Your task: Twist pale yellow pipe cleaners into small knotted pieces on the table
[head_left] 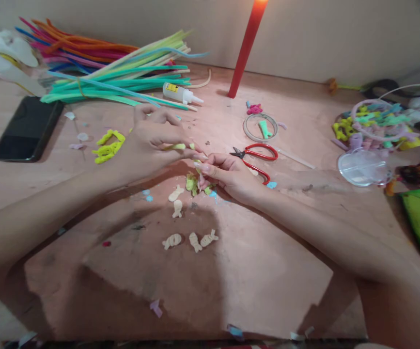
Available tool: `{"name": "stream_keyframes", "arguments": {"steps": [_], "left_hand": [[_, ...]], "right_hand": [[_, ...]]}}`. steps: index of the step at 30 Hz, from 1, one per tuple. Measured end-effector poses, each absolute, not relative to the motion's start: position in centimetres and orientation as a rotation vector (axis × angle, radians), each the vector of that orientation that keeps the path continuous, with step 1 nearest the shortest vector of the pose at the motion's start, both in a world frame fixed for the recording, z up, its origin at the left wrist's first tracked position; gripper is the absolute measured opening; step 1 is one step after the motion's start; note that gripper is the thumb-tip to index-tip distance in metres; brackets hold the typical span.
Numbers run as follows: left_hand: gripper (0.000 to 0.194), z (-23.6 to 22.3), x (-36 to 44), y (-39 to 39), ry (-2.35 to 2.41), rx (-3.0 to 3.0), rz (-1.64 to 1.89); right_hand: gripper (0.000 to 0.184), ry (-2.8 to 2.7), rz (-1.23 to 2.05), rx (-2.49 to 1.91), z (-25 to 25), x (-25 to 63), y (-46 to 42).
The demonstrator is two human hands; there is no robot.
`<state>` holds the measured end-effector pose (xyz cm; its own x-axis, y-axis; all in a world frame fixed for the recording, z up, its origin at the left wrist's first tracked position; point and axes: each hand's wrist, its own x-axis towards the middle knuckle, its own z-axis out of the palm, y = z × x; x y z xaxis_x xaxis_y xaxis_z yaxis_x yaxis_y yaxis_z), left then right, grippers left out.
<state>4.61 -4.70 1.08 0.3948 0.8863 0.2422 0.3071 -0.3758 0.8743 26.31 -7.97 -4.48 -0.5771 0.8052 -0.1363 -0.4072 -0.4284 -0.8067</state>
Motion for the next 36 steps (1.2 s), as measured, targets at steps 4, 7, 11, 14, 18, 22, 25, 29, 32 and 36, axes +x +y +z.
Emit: {"name": "stream_keyframes", "arguments": {"steps": [4,7,11,14,18,22,25,29,32,36], "left_hand": [[0.028,0.9,4.8,-4.6,1.109,1.953,0.916],[0.03,1.0,4.9,-4.7,1.142,1.955,0.897],[0.029,1.0,4.8,-4.9,1.106,1.919,0.892],[0.028,0.8,4.7,-5.0,1.105,1.919,0.909],[0.028,0.5,4.6,-5.1,1.119,1.979,0.913],[0.027,0.4,4.7,-5.2,1.109,1.987,0.923],[0.026,0.6,4.9,-5.2,1.089,1.895,0.917],[0.023,0.7,4.8,-5.4,1.058,1.911,0.916],[0.025,0.7,4.8,-5.7,1.082,2.018,0.96],[0.027,0.9,5.2,-5.9,1.086,1.908,0.898]], "right_hand": [[0.051,-0.998,2.052,-0.645,-4.5,26.3,-8.0],[0.05,-1.026,2.052,-0.631,-4.4,26.4,-8.0],[0.047,-1.088,2.087,-0.619,-4.0,26.5,-8.0],[0.045,-1.114,2.101,-0.572,-3.7,26.7,-7.8],[0.037,-1.063,2.084,-0.611,-3.4,26.9,-7.6],[0.045,-1.176,2.063,-0.668,-3.5,26.9,-7.9],[0.044,-1.337,2.018,-0.711,-3.8,26.8,-8.3],[0.046,-1.471,1.85,-0.797,-4.1,26.9,-8.6],[0.05,-1.492,1.819,-0.785,-4.3,27.0,-8.8],[0.052,-1.447,1.801,-0.754,-4.2,26.9,-8.8]]}}
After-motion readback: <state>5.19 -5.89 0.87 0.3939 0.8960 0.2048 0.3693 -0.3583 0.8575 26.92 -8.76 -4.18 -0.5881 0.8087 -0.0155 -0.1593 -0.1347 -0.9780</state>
